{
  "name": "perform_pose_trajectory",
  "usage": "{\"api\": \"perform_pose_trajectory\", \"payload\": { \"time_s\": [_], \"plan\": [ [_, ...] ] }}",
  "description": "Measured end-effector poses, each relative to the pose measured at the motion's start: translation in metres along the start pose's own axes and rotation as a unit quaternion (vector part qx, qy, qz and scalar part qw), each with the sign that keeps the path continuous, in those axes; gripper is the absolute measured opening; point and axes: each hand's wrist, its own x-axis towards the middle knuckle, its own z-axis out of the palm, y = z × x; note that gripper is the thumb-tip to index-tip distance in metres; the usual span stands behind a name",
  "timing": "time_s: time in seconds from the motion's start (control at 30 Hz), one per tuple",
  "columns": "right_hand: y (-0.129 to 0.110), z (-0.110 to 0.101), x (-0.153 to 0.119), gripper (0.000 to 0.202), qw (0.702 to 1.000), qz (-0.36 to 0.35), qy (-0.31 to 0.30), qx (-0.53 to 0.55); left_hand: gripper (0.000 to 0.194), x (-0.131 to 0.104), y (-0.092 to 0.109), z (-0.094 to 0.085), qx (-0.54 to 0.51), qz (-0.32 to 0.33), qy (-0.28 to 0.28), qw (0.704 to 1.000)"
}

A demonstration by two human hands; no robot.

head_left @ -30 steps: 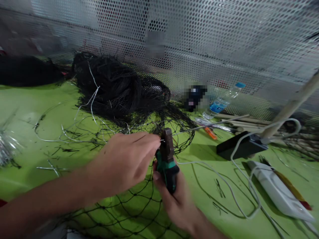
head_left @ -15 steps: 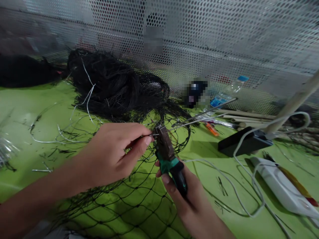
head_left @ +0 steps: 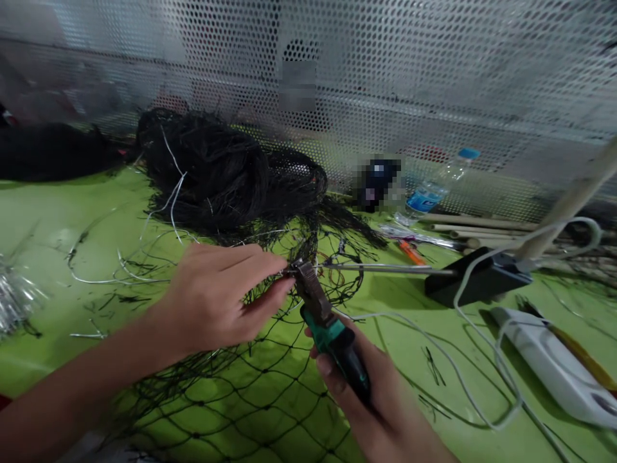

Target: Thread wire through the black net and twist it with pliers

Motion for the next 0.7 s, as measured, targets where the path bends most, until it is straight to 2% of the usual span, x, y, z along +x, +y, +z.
{"api": "perform_pose_trajectory", "payload": {
  "time_s": [0.2,0.37,0.47,0.7],
  "plan": [
    [0.001,-0.002,0.001,0.031,1.000,-0.008,0.015,-0.007,0.005,0.000,-0.001,0.002,0.009,0.007,0.008,1.000],
    [0.004,-0.004,-0.004,0.038,0.998,0.037,-0.011,0.041,0.005,-0.002,0.001,0.002,0.047,0.008,0.004,0.999],
    [0.008,0.000,-0.012,0.043,0.995,0.067,0.020,0.077,0.008,-0.002,0.001,0.001,0.081,0.018,0.008,0.997],
    [0.014,0.002,-0.028,0.052,0.984,0.135,0.054,0.099,0.002,0.000,-0.007,0.000,0.145,0.113,-0.020,0.983]
  ]
}}
